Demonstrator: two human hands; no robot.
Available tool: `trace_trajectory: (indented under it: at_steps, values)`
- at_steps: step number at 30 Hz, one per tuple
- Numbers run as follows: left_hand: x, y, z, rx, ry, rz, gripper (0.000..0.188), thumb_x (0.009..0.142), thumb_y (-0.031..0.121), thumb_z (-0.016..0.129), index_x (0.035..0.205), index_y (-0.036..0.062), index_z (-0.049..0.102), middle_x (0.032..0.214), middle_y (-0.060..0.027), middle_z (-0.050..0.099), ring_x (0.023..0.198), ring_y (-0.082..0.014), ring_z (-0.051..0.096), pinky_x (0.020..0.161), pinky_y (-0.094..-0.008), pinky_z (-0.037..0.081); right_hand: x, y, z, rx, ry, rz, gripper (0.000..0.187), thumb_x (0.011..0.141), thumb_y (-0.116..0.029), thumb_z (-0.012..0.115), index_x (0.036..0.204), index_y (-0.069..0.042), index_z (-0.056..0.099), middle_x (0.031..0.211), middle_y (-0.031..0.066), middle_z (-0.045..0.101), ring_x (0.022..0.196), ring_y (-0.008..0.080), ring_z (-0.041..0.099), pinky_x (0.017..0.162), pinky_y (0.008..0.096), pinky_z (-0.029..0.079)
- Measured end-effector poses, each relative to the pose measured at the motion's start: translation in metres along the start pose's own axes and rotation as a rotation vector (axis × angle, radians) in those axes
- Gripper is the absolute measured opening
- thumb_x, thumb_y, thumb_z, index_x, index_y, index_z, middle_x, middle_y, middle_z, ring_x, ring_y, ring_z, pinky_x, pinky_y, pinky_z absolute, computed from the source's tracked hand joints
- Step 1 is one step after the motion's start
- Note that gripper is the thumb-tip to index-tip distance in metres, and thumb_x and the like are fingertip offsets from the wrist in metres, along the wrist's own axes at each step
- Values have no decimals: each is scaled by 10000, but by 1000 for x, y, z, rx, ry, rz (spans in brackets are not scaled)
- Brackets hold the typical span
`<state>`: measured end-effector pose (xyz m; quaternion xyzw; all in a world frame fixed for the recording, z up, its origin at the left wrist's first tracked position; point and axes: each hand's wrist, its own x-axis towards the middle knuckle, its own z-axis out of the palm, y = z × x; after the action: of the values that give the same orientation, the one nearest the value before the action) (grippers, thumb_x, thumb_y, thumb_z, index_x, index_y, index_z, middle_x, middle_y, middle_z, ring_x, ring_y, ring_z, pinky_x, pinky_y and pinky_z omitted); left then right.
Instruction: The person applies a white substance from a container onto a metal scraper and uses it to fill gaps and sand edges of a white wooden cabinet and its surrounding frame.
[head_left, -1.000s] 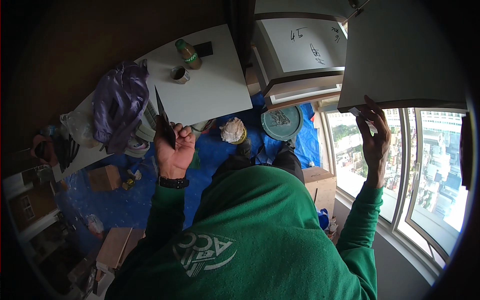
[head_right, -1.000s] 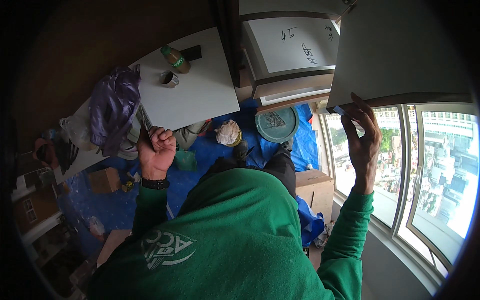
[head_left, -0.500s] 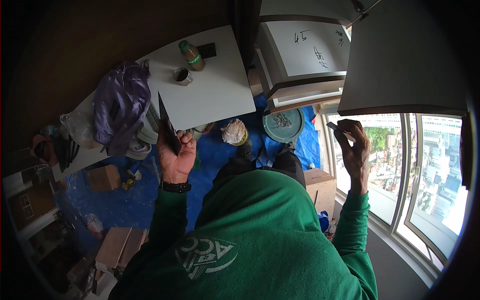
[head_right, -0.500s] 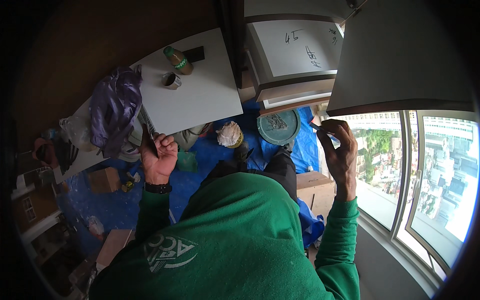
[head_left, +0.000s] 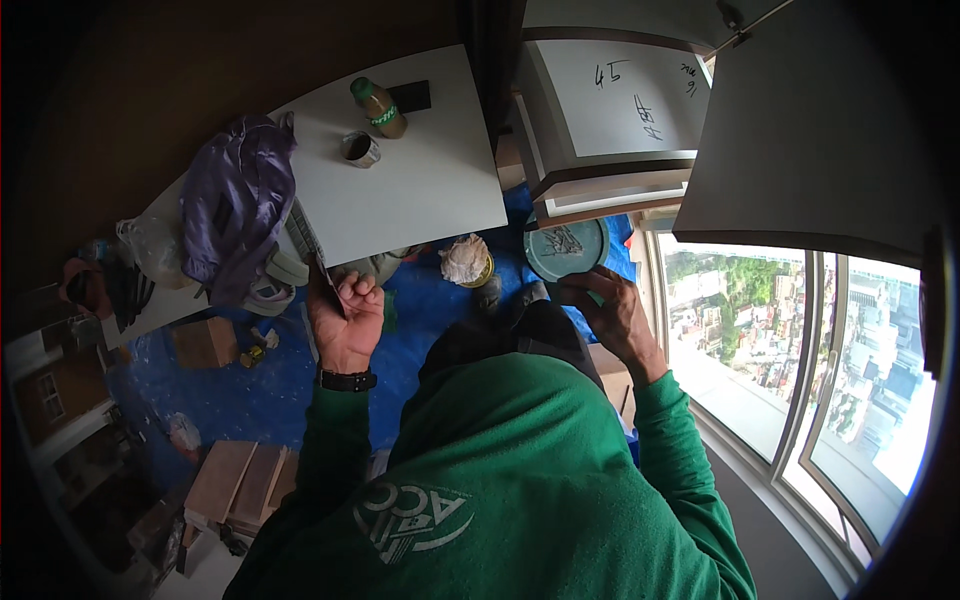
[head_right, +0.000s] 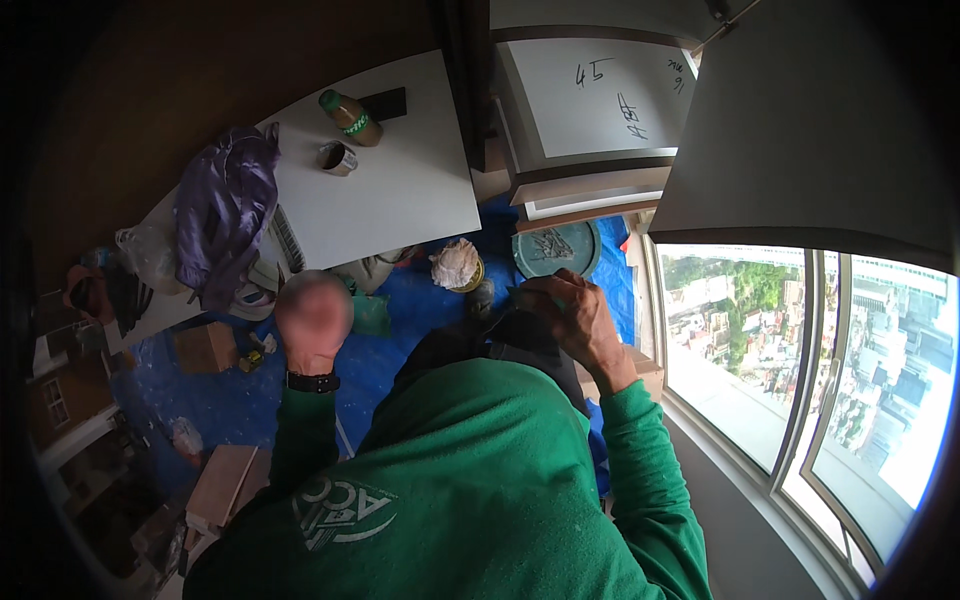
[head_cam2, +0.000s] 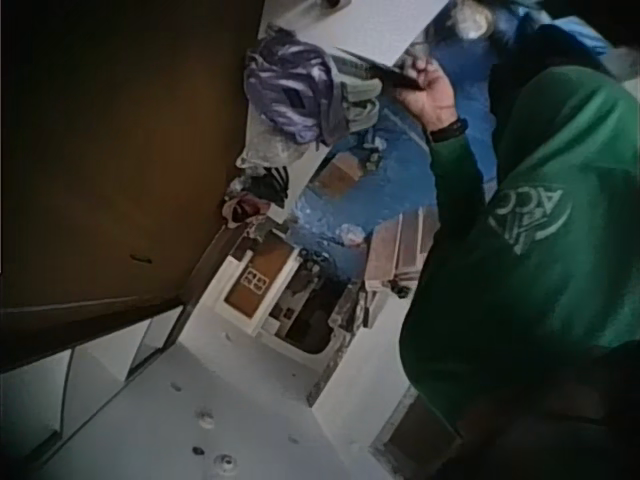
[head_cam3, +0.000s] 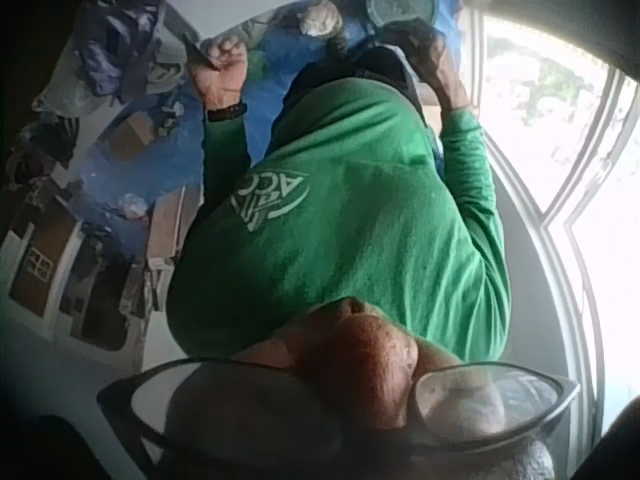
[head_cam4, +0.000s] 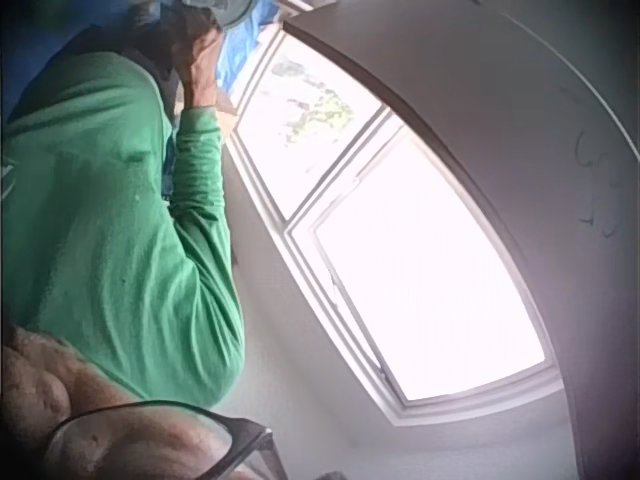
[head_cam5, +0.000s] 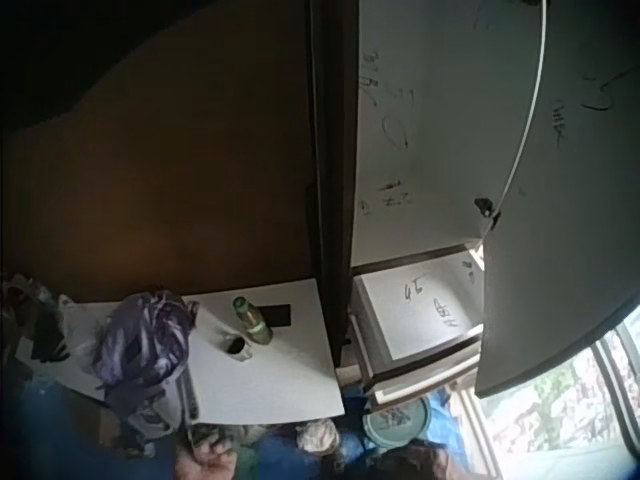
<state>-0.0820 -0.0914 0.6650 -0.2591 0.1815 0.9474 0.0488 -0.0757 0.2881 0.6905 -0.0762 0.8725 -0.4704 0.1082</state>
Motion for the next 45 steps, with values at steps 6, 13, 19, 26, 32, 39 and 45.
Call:
trace_trajectory:
  at_steps: [6,13,19,26,32,39,45]
  values:
    - [-11,-27,-12,-42,-95,49,343,1001,326,578,727,130,517,722,4,566,830,-197,534,743,-331,427,28,97,65,-25,-224,-52,232,859,-130,717,1074,-42,733,953,192,716,916,377,691,823,448,553]
    - [-24,-43,-20,79,-42,-12,338,1025,347,561,763,152,476,728,14,552,842,-201,528,752,-334,433,53,180,176,-155,-414,134,572,821,-40,582,1390,-3,533,1178,329,648,1104,467,648,937,498,548]
    - [-7,-9,-30,254,-63,-33,309,1051,345,544,820,152,473,754,12,550,856,-207,522,752,-346,443,91,190,237,-233,-218,277,782,847,-40,531,1590,-67,290,1568,312,367,1213,453,601,976,503,530]
    - [38,53,-38,805,-109,8,406,1121,370,401,789,147,474,613,-29,501,715,-239,527,698,-372,460,204,310,293,53,97,327,831,951,-338,560,1651,-232,124,1712,147,52,1030,443,689,756,536,584]
    - [39,85,-67,883,-64,-15,390,1118,355,404,812,128,487,630,-53,530,710,-283,538,683,-391,467,312,342,299,-198,251,299,703,945,-243,594,1586,-213,308,1687,132,190,920,416,716,769,535,575]
    - [45,89,-89,956,-17,-44,408,1109,360,405,807,105,506,615,-73,539,698,-306,551,637,-403,485,358,346,274,-375,299,310,375,956,-128,580,1330,-161,579,1628,134,347,812,384,730,787,509,578]
    - [54,87,-93,1024,-32,-9,384,1091,368,447,808,116,507,612,-56,540,670,-298,552,616,-397,483,363,342,277,-628,297,260,269,945,-149,597,1190,-123,704,1619,140,379,759,284,749,697,446,588]
